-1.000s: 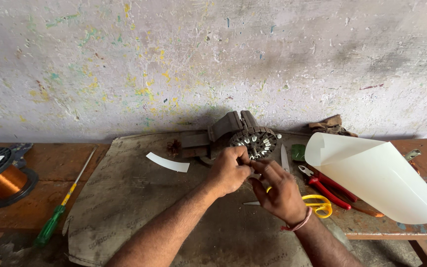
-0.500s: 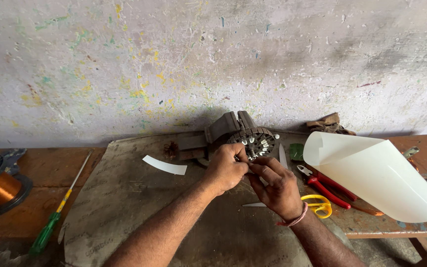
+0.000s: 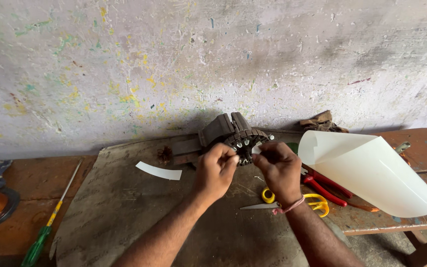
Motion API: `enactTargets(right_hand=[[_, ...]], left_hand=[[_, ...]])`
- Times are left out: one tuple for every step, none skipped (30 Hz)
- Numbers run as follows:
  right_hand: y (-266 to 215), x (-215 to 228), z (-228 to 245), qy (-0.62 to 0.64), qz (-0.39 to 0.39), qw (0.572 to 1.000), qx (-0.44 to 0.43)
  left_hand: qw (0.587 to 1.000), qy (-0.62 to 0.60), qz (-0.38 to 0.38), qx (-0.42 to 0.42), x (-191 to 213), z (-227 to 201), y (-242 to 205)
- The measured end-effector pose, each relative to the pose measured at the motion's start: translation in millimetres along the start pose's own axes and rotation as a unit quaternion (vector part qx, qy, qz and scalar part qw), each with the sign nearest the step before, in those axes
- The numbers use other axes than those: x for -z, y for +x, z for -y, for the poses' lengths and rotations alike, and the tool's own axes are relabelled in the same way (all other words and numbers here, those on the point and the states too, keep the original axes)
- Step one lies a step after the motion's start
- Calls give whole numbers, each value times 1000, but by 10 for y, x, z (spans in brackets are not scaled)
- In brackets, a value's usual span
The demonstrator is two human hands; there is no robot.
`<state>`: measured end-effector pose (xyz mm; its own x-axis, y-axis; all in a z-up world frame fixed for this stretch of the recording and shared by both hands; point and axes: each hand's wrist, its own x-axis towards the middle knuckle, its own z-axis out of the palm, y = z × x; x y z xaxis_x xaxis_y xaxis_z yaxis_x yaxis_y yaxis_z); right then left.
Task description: The person cuts small rectangular pieces from a white plastic sheet using scissors and inserts them into the slots of a motor rotor. The person repeats this process for several slots, handling the rotor and plastic pieces by hand.
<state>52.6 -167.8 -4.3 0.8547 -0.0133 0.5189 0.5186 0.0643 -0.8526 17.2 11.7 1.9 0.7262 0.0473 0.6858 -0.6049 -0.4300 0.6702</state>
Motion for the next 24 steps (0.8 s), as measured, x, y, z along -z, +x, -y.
enactTargets(right_hand=[[30,-17,-12,-7,-18,1000,-24],[61,-36,-19,-15,-36,998,-49],[78,-56,-24,-22,-54,996,-74],[84,-83,-28,-11,-65,995,-75],[89,-122,-28,1,-74,994,-74],[87,-158,-24,13,-84,994,-74],[86,-192,-18,28,-92,993,-71],[84,-222,-9,43,-99,992,-68],[83,-259,-2,59,-107,990,-66],[89,-292,4,53,-112,990,-70],[91,-308,8,47,-118,989,-74],[97,-323,11,40,-124,988,-79],[99,-328,13,41,-122,988,-81],[101,-332,17,42,-121,988,-83],[114,-332,22,43,-119,988,-84],[127,-334,28,43,-120,988,-91],[135,-333,32,44,-120,987,-99],[142,-330,37,44,-120,986,-107],[154,-334,44,54,-122,984,-117],[163,-336,52,63,-124,982,-126],[179,-342,62,74,-125,980,-135],[194,-344,73,76,-128,979,-142],[201,-345,81,78,-129,977,-150],[208,-346,87,81,-131,975,-158]], left_hand=[[1000,11,-2,8,2,78,-82],[1000,22,-5,16,1,162,-171],[999,33,-7,24,-9,248,-258],[999,25,0,32,-24,336,-324],[999,17,6,39,-34,416,-379],[999,9,12,47,-42,481,-438],[999,11,10,41,-43,531,-493],[999,13,8,34,-43,572,-539],[999,16,6,27,-33,607,-578],[999,25,8,36,-25,641,-604],[998,33,11,44,-32,674,-626],[998,41,14,52,-38,706,-646],[997,38,15,59,-44,734,-674],[997,35,17,66,-43,761,-701],[997,31,18,71,-50,787,-714],[997,31,19,68,-60,811,-726],[997,29,21,66,-74,831,-741],[997,28,22,63,-85,847,-754],[997,28,29,73,-83,858,-765],[996,27,37,82,-79,860,-778],[994,28,44,91,-71,862,-776],[994,27,49,90,-69,864,-767],[994,26,53,90,-67,863,-767],[994,25,58,90,-65,862,-768]])
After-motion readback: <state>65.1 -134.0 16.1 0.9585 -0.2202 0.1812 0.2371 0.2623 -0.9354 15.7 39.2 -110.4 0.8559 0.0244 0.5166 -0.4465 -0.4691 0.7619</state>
